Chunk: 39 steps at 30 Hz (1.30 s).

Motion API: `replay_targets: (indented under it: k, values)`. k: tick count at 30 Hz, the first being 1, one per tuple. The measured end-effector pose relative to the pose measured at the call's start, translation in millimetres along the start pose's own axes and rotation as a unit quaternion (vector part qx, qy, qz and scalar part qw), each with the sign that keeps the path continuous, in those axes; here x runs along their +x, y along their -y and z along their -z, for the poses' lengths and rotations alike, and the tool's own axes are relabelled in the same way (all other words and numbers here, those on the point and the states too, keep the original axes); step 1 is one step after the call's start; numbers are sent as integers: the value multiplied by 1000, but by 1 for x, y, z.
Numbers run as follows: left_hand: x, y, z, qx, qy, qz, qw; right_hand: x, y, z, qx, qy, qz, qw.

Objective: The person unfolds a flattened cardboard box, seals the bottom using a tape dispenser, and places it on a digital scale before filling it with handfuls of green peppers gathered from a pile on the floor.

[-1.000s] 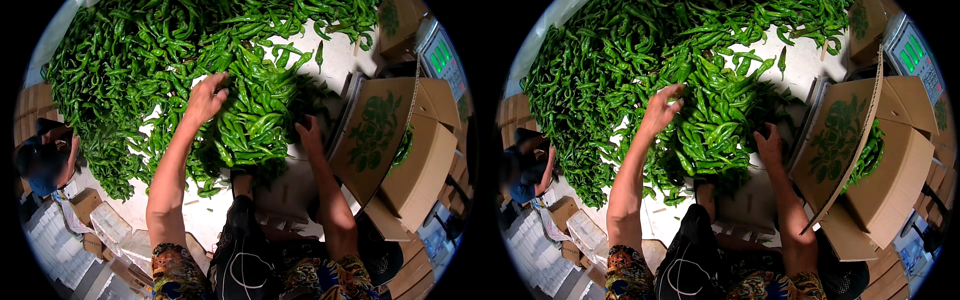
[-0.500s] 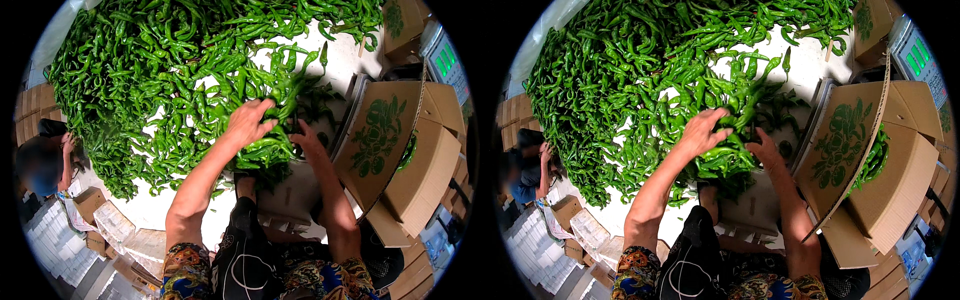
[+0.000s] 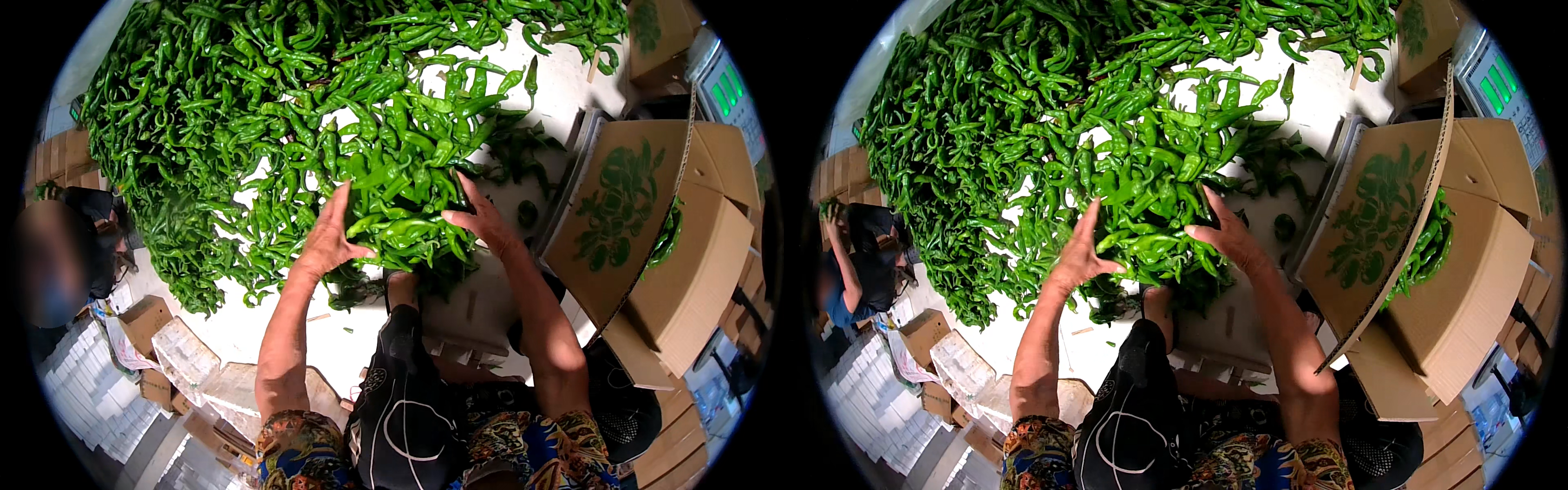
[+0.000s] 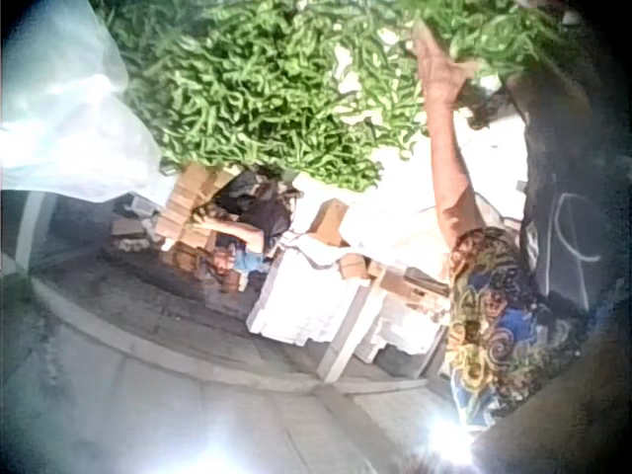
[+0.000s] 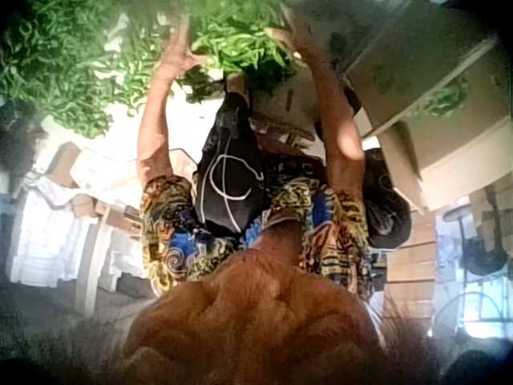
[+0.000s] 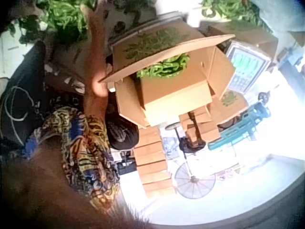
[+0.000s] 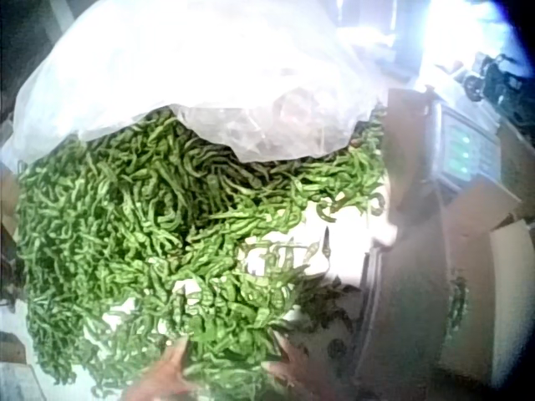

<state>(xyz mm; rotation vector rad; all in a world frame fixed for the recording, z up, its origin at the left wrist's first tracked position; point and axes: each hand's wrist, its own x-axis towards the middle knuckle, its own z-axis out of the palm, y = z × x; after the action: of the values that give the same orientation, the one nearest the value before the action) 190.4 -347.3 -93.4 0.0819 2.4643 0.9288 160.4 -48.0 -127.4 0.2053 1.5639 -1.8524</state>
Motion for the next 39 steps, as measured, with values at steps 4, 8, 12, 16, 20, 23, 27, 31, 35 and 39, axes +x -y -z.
replay_targets:
  k: [4,8,12,16,20,23,27,31,35,39]
  values:
    - [-6,3,-25,78,-21,-38,996,8,5,2,-97,26,-1,995]
    - [14,-12,-42,68,-95,-61,991,19,0,1,-70,45,-8,996]
    - [28,-25,-39,32,-47,-70,996,26,3,2,-57,69,7,996]
    - [38,-25,-41,-55,-87,-90,991,37,7,-5,-44,64,15,997]
    - [45,-29,-35,-81,-70,-83,991,39,13,-8,70,60,-29,995]
    - [38,-39,-28,-149,-36,-91,984,30,24,-8,131,81,-62,986]
    - [16,-57,-16,-193,-31,-95,976,3,44,-19,183,123,-70,973]
    - [-1,-100,25,-123,-19,-122,985,-24,64,-25,164,151,-15,975]
    - [-25,-143,92,-29,-36,-192,980,-52,104,-53,267,169,19,949]
    - [-50,-213,142,-36,-47,-268,962,-112,181,-69,274,167,180,930]
